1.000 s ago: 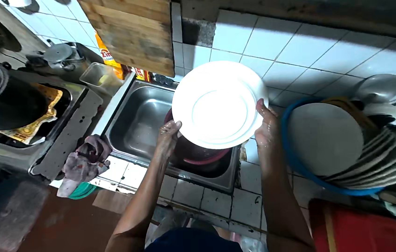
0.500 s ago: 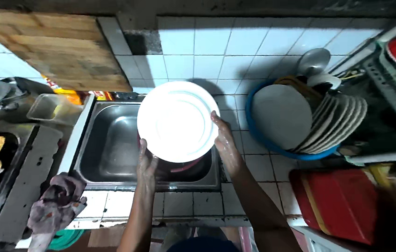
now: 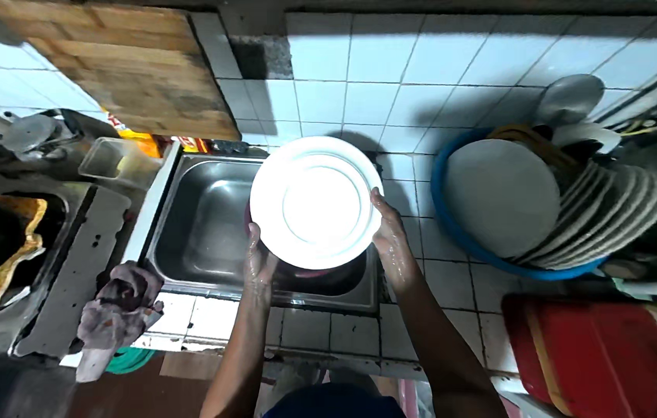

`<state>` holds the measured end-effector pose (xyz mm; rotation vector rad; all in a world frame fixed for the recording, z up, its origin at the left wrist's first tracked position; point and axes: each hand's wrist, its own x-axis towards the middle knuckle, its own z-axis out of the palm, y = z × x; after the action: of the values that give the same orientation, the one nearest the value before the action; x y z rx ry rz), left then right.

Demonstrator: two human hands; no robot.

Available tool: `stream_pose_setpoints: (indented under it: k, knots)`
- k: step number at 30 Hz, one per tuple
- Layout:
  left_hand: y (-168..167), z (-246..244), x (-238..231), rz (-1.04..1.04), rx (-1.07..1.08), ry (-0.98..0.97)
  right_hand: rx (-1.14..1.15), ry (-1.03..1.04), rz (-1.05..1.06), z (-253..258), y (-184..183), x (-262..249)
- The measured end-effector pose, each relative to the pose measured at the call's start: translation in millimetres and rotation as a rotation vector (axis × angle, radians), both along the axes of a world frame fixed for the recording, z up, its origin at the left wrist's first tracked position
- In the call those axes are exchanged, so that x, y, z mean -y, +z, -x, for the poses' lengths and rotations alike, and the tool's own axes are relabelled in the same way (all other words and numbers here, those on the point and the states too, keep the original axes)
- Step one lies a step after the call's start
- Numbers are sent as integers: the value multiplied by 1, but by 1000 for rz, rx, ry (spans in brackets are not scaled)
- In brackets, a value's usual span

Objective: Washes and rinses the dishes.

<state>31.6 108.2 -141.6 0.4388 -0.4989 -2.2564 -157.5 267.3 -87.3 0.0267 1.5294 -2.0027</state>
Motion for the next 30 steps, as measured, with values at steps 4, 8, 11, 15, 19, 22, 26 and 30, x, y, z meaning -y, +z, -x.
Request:
stream_pose_setpoints:
  k: [4,8,11,15,19,22,26,30]
  knots:
    - [3,-4,-3,-20,29,-1,26,5,43,-3,-1,-1]
    - [-2,-2,-3,-7,129,-33,28,-69,60,3,7,0]
    - [-10,2,-10,-17,137,-40,-91,-62,-7,1,31,-12]
    - [-4,6,-20,-7,-109,-75,-191,53,-47,-2,63,-35]
    - [12,14,-26,203,-337,-245,-178,100,37,13,72,-65]
    - [24,23,-22,384,-280,-421,-278,-48,31,17,93,-98]
    - [14,31,-3,1006,666,-397,-690,-511,-84,12,131,-149]
    - [-15,32,-4,1416,1561,-739,-1043,-655,-133,28,136,-191]
